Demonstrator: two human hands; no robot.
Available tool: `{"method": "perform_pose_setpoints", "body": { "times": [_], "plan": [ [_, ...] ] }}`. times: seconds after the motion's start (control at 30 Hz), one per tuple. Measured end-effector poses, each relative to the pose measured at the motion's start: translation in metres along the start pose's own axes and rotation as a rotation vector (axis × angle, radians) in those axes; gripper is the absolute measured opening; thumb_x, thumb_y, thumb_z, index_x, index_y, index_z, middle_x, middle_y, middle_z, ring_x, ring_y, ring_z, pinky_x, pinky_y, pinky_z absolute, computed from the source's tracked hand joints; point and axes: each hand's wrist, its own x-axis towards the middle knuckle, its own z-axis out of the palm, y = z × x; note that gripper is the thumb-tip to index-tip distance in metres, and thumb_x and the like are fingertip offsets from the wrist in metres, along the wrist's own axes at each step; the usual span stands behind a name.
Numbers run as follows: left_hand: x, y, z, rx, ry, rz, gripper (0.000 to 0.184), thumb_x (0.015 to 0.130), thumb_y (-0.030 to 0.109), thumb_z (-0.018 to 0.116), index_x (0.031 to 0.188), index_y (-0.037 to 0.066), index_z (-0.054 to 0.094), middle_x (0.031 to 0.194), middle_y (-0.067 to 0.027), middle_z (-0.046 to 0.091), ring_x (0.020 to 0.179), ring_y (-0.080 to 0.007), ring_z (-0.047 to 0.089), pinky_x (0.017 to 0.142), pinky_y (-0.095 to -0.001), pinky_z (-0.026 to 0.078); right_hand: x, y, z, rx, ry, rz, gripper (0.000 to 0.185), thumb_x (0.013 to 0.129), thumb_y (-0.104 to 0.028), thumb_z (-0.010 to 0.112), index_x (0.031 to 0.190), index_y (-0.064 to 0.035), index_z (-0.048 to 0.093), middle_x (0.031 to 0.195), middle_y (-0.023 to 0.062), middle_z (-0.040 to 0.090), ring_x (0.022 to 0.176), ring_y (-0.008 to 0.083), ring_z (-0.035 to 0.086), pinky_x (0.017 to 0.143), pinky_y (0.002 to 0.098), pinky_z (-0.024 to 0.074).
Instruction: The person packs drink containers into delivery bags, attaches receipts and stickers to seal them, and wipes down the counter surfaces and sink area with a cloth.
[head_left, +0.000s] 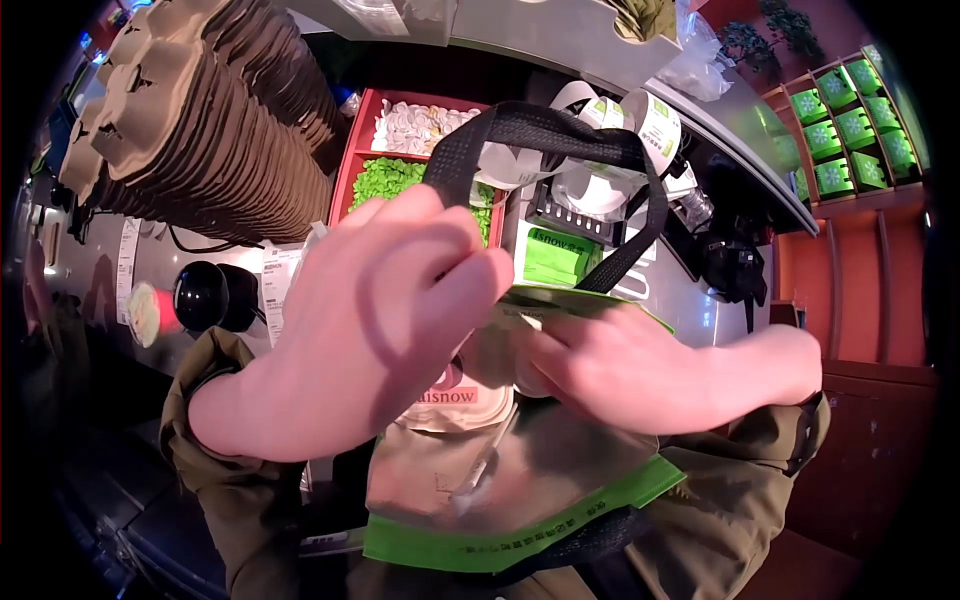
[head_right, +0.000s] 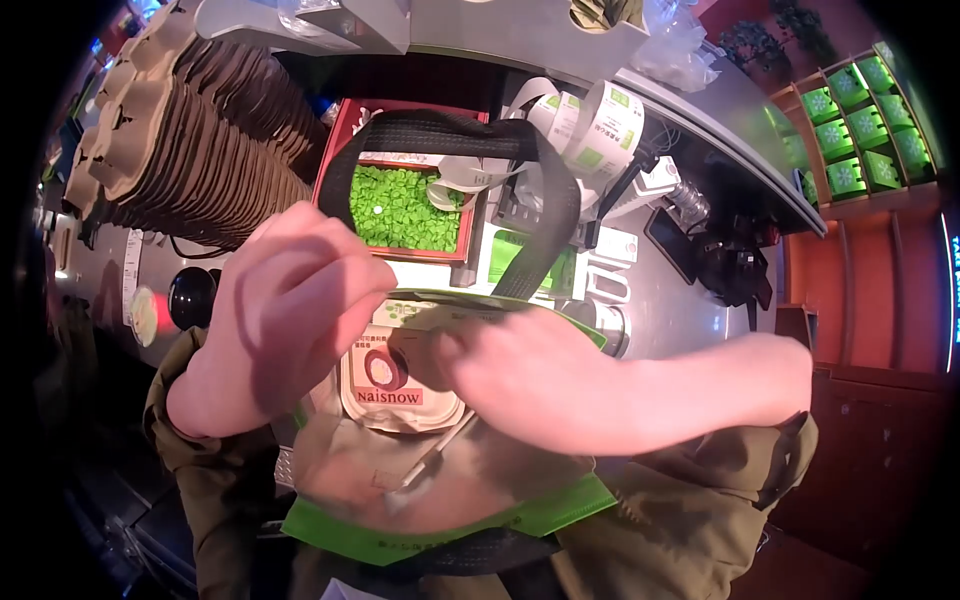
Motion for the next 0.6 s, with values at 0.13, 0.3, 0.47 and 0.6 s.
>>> {"method": "perform_pose_setpoints", "body": {
  "times": [0.13, 0.3, 0.47, 0.6],
  "plan": [
    [0.000, -0.004, 0.002, -0.100, 0.029, -0.021, 0.021, 0.059, 0.000, 0.063, 0.079, 0.002, 0.057, 0.071, -0.0092, 0.052, 0.065, -0.0281, 0.049, 0.055, -0.0341, 0.040, 0.042, -0.007, 0.000, -0.053, -0.362, 0.122, 0.011, 0.076, -0.008, 0.051, 0.077, -0.0024, 0.061, 0.073, 0.0111, 0.063, 0.065, 0.0214, 0.064, 0.056, 0.0308, 0.0513],
    [-0.003, -0.009, 0.012, -0.154, 0.114, -0.006, 0.020, 0.059, 0.001, 0.062, 0.079, 0.002, 0.058, 0.072, -0.0092, 0.051, 0.067, -0.0272, 0.048, 0.058, -0.0339, 0.041, 0.062, 0.008, 0.032, 0.069, -0.368, 0.195, 0.010, 0.072, -0.014, 0.060, 0.073, -0.0044, 0.061, 0.076, 0.0122, 0.063, 0.077, 0.0245, 0.063, 0.066, 0.0325, 0.0504],
    [-0.011, -0.007, 0.010, -0.157, 0.282, 0.033, 0.018, 0.060, 0.003, 0.061, 0.078, 0.002, 0.058, 0.071, -0.0058, 0.051, 0.068, -0.0235, 0.049, 0.060, -0.0316, 0.042, 0.067, 0.006, 0.044, 0.164, -0.139, 0.327, 0.016, 0.071, -0.016, 0.060, 0.077, -0.0014, 0.060, 0.076, 0.0150, 0.062, 0.073, 0.0286, 0.061, 0.066, 0.0359, 0.0501],
    [-0.025, 0.000, -0.012, -0.198, 0.078, 0.180, 0.017, 0.061, 0.009, 0.061, 0.077, 0.003, 0.058, 0.072, -0.0036, 0.051, 0.073, -0.0207, 0.049, 0.064, -0.0304, 0.042, 0.057, 0.013, 0.049, 0.212, -0.108, 0.343, 0.012, 0.071, -0.014, 0.057, 0.074, -0.0016, 0.058, 0.071, 0.0156, 0.061, 0.067, 0.0304, 0.061, 0.063, 0.0389, 0.0493]
  ]
}}
